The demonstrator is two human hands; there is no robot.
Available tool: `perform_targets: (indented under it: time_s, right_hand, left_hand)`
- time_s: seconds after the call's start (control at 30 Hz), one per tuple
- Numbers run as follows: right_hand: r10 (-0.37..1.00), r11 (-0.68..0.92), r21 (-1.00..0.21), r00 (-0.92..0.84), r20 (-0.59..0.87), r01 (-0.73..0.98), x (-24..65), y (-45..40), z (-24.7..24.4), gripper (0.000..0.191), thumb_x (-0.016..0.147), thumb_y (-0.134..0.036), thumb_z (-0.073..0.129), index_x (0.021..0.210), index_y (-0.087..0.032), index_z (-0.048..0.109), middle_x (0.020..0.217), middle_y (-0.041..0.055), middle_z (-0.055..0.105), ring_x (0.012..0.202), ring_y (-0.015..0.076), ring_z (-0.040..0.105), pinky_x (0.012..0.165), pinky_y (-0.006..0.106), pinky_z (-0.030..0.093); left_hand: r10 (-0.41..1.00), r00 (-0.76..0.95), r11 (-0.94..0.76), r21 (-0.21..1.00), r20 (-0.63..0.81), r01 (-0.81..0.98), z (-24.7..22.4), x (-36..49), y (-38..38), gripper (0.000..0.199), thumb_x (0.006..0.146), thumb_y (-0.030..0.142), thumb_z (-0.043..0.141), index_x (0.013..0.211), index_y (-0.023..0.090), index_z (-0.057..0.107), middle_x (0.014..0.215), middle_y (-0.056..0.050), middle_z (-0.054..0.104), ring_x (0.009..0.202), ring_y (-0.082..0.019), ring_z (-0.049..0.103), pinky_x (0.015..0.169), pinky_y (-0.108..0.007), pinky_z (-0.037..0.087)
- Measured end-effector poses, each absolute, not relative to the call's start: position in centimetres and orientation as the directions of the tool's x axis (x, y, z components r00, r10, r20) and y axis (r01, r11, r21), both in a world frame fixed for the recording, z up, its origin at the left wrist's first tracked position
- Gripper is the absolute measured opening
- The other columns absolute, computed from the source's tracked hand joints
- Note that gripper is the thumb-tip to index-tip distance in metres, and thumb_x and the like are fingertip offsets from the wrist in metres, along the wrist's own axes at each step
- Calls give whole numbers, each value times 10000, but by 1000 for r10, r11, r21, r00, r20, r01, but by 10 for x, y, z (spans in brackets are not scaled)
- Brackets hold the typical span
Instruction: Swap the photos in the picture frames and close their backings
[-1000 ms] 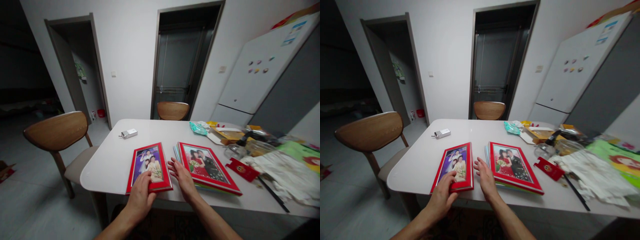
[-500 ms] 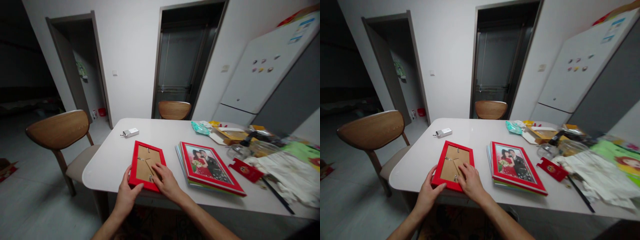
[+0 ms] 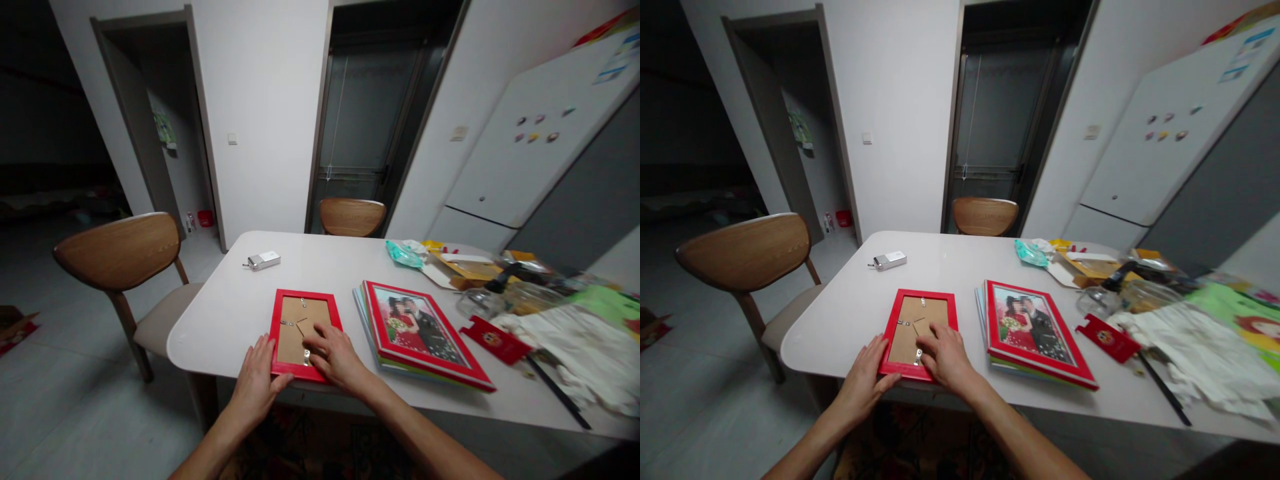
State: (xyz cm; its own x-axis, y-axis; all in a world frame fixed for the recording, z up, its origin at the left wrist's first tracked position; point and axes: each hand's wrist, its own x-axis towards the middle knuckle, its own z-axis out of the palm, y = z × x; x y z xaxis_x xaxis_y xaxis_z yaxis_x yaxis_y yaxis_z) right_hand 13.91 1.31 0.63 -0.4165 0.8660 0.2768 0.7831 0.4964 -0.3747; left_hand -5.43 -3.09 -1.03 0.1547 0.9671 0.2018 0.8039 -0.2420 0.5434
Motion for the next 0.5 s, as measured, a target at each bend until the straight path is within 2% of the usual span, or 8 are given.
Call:
perform_targets:
  time_s: [0.2, 0.33, 0.5]
  right_hand:
    - [767, 640, -402, -578, 280, 655, 133, 22, 9, 196, 701, -206, 536, 835, -270, 664, 1084, 65, 529, 1016, 193, 458, 850, 346, 344]
    - [751, 655, -441, -594, 288, 613, 133, 21, 12, 197, 720, -204, 510, 824, -258, 669, 1075, 65, 531, 1014, 181, 458, 860, 337, 348]
    - [749, 630, -510, -633, 197, 586, 135, 18, 23, 234, 673, -158, 537, 828, -274, 668, 1152, 43, 492, 1075, 189, 423, 915, 354, 304]
  left_hand:
    - [926, 281, -375, 516, 253, 770, -6, -53, -23, 549, 658, 349, 608, 1143, 153, 441, 1309, -154, 337, 1219, -247, 273, 986, -433, 269]
    - [920, 293, -389, 505, 261, 770, -6, -53, -22, 452, 643, 347, 631, 1029, 143, 516, 1284, -162, 373, 1211, -257, 291, 982, -428, 286]
    - [920, 289, -388, 535, 263, 751, -3, -52, -24, 319, 635, 335, 644, 895, 183, 537, 1288, -135, 376, 1214, -249, 288, 974, -437, 294]
